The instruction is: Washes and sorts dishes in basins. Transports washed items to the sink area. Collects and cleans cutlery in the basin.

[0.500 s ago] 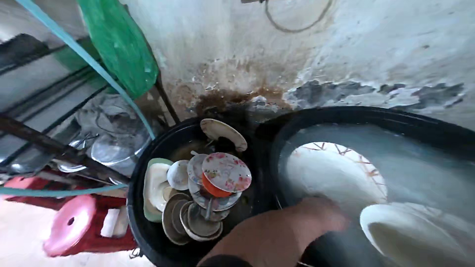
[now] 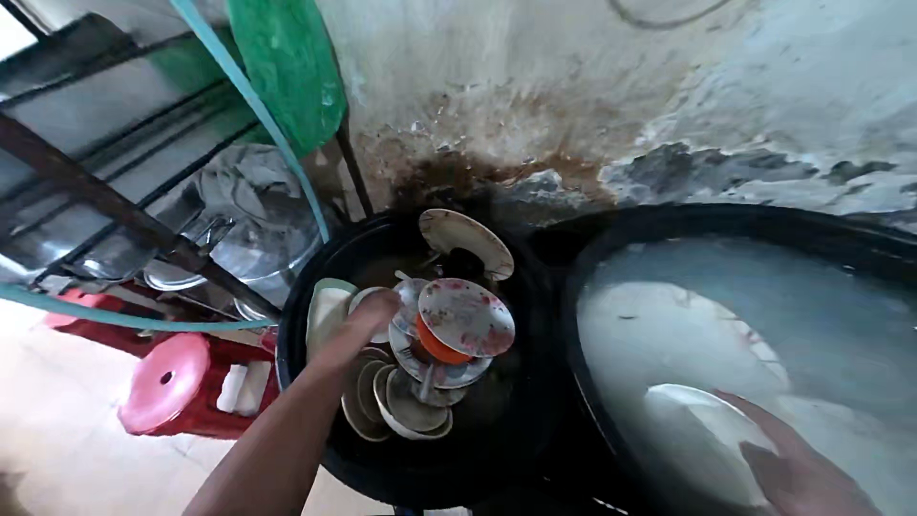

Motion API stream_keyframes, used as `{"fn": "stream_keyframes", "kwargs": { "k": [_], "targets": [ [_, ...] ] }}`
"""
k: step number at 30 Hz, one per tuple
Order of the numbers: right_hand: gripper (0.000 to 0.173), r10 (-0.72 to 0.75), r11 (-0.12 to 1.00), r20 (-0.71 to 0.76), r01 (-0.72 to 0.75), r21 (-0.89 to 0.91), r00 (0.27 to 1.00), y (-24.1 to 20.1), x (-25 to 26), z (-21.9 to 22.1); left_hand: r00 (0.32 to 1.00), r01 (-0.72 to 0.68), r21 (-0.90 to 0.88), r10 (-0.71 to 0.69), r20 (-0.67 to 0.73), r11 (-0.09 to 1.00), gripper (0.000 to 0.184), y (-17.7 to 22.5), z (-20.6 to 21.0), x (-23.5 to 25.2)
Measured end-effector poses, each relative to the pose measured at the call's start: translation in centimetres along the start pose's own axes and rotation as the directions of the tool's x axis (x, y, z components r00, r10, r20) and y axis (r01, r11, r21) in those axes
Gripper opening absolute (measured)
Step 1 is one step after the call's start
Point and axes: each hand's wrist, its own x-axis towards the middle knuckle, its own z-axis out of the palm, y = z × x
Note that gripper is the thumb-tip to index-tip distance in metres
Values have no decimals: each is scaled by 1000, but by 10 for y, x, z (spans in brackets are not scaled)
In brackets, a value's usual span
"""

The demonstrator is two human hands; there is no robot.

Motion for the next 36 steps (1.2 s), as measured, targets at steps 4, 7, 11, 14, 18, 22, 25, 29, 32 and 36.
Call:
{"fn": "stream_keyframes", "kwargs": {
  "k": [4, 7, 11, 14, 18, 22, 25, 29, 32, 36],
  "targets": [
    [74, 329, 831, 99, -338, 442, 939, 22, 6, -7, 992, -38, 428, -18, 127, 903, 34, -35, 25, -2],
    [69, 352, 729, 117, -351, 588, 929, 21, 3, -13, 986, 88, 462, -144, 88, 882, 34, -32, 48, 14],
    [61, 290, 697, 102, -283, 659, 952, 17, 1, -22, 934, 253, -582, -352, -63, 773, 37, -48, 61, 29],
    [61, 278, 695, 61, -245, 676, 959, 5, 1, -31, 951, 226, -799, -303, 57, 557, 33, -51, 67, 31],
    [58, 340, 694, 9, -258, 672, 940, -32, -4, -39, 973, 218, -835, -180, 145, 505, 37, -35, 69, 25],
    [59, 300, 693, -31, -195, 694, 953, -53, 1, -41, 984, 85, -842, -180, -14, 533, 52, -24, 71, 19],
    [56, 300, 682, -46, -180, 709, 953, -67, 6, -40, 964, -3, -611, -159, -211, 792, 50, -7, 43, 12],
    [58, 282, 672, -37, -170, 721, 959, -77, 18, -30, 947, -52, -274, -39, -318, 960, 51, 5, -18, -5],
    [60, 265, 673, -39, -156, 723, 963, -87, 29, -17, 898, -161, -191, 63, -435, 968, 49, 11, -51, -28],
    [59, 229, 685, 9, -168, 709, 973, -117, 48, 4, 885, -257, -283, 107, -453, 924, 49, 11, -80, -56]
  ]
}}
